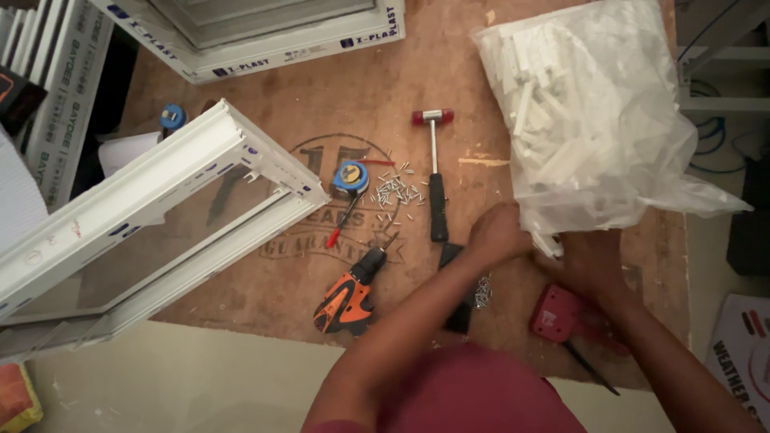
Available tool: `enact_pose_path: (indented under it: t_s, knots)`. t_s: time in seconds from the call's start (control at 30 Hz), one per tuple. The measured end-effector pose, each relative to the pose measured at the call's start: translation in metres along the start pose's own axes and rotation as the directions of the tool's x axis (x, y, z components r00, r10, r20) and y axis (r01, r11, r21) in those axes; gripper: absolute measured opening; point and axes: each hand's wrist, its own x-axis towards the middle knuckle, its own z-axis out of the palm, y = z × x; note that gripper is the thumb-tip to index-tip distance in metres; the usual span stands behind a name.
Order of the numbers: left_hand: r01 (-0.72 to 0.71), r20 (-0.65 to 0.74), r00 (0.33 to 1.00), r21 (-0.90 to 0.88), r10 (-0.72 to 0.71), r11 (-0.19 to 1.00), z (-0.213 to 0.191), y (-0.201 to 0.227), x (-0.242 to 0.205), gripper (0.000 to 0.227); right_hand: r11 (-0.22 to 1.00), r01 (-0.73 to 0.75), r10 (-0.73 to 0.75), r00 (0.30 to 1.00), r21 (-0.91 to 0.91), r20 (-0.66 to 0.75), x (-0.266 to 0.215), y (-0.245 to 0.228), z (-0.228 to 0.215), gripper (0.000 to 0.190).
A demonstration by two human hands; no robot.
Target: Assembling, measuring, and preparing uPVC window frames in a workshop setting.
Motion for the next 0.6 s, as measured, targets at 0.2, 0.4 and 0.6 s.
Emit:
enact_pose_path:
  t_s: [0.2, 0.4, 0.6]
  knots:
    - [-0.05, 0.05, 0.998, 0.039, 0.048, 0.998, -0.02, 0.006, -0.027, 0.043, 0.995, 0.062, -0.054, 0.994, 0.082, -0.1, 0.007, -0.003, -0.015, 0.066]
    - [-0.169, -0.102, 0.977, 0.177, 0.188, 0.97, -0.047, 0.044, -0.055, 0.055, 0.998, 0.016, -0.01, 0.997, 0.068, -0.082, 0.007, -0.013, -0.014, 0.063]
    - [-0.64, -0.104, 0.706, 0.33, 0.701, 0.694, -0.03, 0.039, -0.036, 0.046, 0.992, -0.125, 0.12, 0.975, 0.012, 0.188, -0.002, 0.005, 0.004, 0.055]
